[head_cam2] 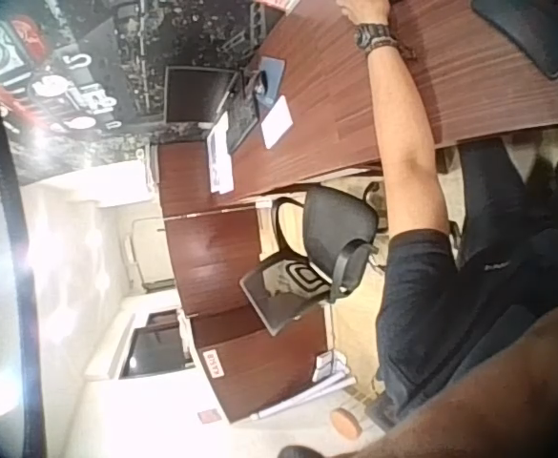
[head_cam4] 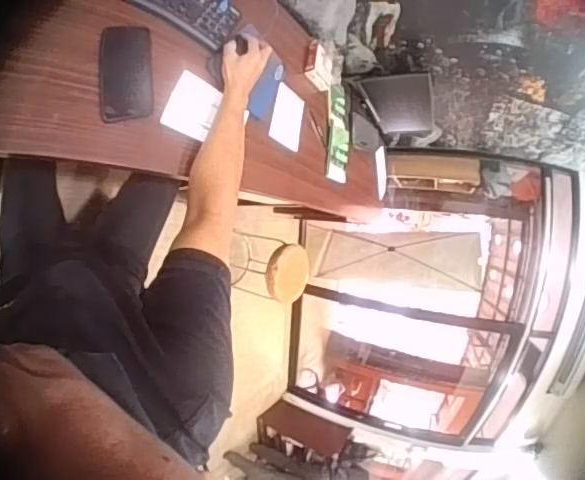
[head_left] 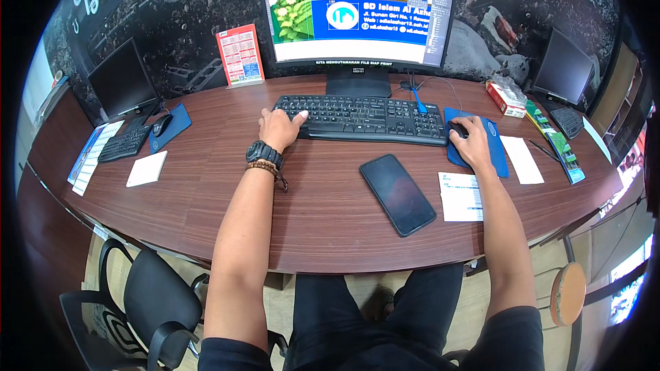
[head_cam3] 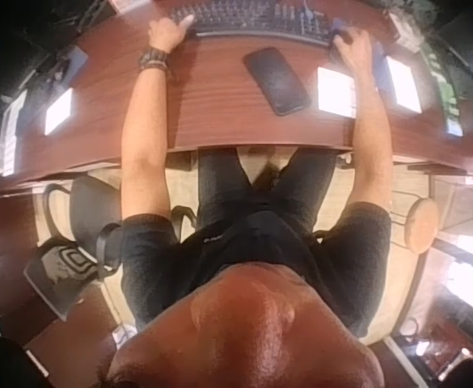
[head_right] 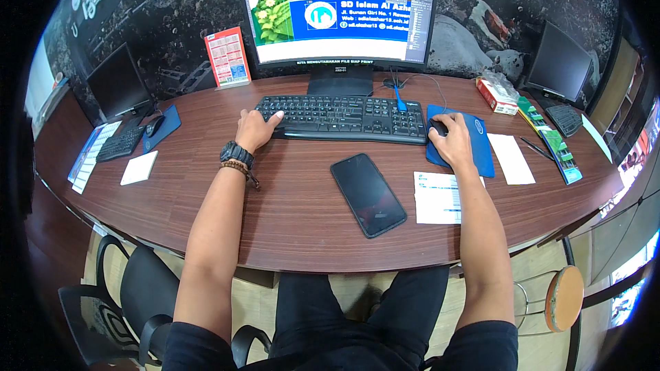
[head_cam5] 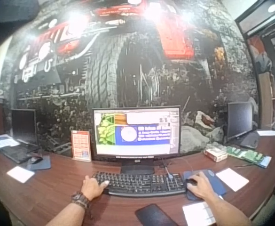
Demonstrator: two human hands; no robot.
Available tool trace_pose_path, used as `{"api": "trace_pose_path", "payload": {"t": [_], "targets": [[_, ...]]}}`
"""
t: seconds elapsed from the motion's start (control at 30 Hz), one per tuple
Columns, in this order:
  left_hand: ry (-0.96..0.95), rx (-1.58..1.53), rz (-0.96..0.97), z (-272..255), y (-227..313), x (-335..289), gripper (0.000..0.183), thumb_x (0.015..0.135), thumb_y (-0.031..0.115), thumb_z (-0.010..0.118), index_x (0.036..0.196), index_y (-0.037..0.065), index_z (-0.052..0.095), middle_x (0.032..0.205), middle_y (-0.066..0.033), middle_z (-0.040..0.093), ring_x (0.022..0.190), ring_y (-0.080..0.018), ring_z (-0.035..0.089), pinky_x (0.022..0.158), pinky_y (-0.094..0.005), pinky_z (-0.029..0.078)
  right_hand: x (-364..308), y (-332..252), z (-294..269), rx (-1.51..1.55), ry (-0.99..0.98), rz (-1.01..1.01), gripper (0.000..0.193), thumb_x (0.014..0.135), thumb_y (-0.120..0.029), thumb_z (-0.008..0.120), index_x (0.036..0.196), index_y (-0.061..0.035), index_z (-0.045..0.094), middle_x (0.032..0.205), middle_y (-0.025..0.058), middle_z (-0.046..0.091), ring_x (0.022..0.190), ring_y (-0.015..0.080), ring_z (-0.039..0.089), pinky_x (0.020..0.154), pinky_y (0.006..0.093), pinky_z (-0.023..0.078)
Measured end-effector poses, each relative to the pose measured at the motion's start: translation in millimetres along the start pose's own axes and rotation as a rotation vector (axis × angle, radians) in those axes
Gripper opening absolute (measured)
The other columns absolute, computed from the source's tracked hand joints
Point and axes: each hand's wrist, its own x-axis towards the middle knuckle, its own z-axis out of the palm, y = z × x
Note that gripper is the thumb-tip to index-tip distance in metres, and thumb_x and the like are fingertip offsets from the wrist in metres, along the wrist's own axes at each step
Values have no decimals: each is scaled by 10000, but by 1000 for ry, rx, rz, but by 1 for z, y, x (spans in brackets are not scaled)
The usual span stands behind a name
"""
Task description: The person is designing a poster on a computer using graphic design software.
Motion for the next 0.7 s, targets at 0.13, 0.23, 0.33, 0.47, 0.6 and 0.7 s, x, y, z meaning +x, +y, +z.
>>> {"api": "trace_pose_path", "payload": {"t": [0.13,0.23,0.33,0.47,0.6,0.7], "targets": [[-29,-21,6,-1,1,0,711,884,577,667,1094,-102,688,1354,-378,476,1219,-527,516,985,-536,494,0,3,0,11,4,-23,349,798,-198,672,1112,-53,721,1180,187,608,1104,367,609,986,425,481],[-23,-9,9,0,0,1,714,883,575,668,1097,-107,685,1343,-371,485,1211,-528,521,978,-537,498,0,2,0,2,-2,-15,353,798,-200,676,1116,-54,720,1179,189,605,1103,368,609,984,424,481],[7,4,9,2,0,1,710,882,573,670,1092,-106,686,1325,-364,498,1195,-524,532,970,-534,503,0,2,0,1,-1,-15,355,799,-203,678,1120,-56,720,1182,190,603,1102,367,609,983,426,481],[10,4,13,2,1,-1,714,879,574,672,1089,-108,686,1310,-361,508,1182,-521,541,961,-530,510,0,1,-1,-4,-9,-2,354,803,-207,678,1123,-59,720,1189,186,602,1112,364,605,988,425,479],[24,7,26,2,-1,0,724,879,578,671,1088,-115,684,1303,-367,511,1175,-520,547,956,-528,513,0,0,0,-8,-6,2,353,805,-209,676,1121,-58,719,1190,181,603,1115,364,603,991,423,479],[17,7,27,2,0,0,732,880,582,669,1096,-117,680,1313,-373,505,1185,-521,543,961,-528,512,0,1,0,-5,-4,-5,351,802,-210,675,1116,-58,719,1183,183,604,1109,366,605,986,425,480]]}}
